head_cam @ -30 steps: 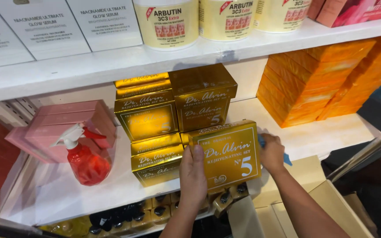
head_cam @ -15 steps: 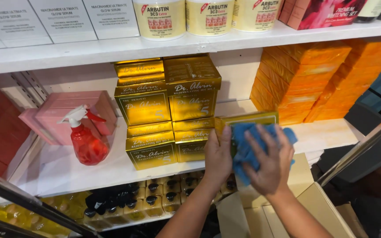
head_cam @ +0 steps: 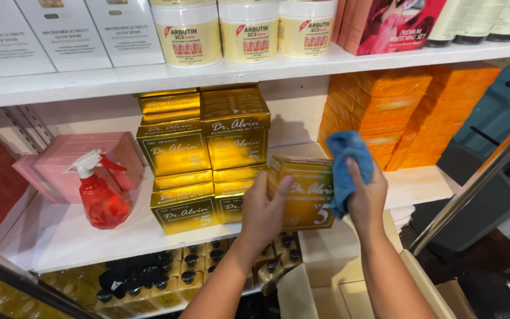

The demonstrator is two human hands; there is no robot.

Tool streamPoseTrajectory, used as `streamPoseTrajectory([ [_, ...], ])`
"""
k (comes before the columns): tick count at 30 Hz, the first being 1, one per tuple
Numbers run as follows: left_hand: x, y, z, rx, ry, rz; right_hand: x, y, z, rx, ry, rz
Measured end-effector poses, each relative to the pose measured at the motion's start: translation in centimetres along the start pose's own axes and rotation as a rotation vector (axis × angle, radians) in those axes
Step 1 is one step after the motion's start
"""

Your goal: Wiping skincare product boxes with a cloth and packing them into a shipping box, then organizing products on shelves.

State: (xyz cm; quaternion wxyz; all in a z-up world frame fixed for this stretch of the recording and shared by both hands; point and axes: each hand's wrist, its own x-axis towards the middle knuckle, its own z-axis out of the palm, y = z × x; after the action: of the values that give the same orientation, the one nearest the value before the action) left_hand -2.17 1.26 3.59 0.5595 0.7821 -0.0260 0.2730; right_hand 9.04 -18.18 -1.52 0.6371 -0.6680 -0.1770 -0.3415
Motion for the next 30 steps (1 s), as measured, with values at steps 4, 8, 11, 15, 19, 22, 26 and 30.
streamPoseTrajectory([
  [4, 1.7, -4.8, 2.3, -0.35, 0.121, 0.002, -3.0, -0.4, -0.2, 0.691, -0.03, 0.479],
  [8, 1.7, -2.2, 2.9, -0.857, 0.074, -0.196, -4.8, -1.9, -0.7, 1.134, -0.207, 0.732],
  [11, 1.4, -2.3, 3.7, -0.901, 0.005, -0.302, -3.4, -1.9, -2.5, 1.162, -0.203, 0.718],
  [15, 0.1, -1.1, 3.4, -0.737, -0.211, -0.342, -0.1, -5.3, -4.4, 0.952, -0.242, 0.56],
  [19, 0.0, -2.2, 4.4, -0.737, -0.167, -0.249, -0.2, -9.2, -4.5, 0.514, -0.277, 0.282],
  [22, 0.3, -1.3, 4.7, -0.747, 0.039, -0.156, -2.4, -9.1, -3.3, -0.028, -0.21, 0.006],
  [26, -0.2, 0.1, 5.8, -0.993, 0.19, -0.158, -5.1, -9.5, -0.6, 0.175, 0.041, -0.045],
  [30, -1.5, 1.1, 8.0, -1.008, 0.268, -0.08, -5.7, -8.9, 2.0, 0.839, 0.229, 0.338],
])
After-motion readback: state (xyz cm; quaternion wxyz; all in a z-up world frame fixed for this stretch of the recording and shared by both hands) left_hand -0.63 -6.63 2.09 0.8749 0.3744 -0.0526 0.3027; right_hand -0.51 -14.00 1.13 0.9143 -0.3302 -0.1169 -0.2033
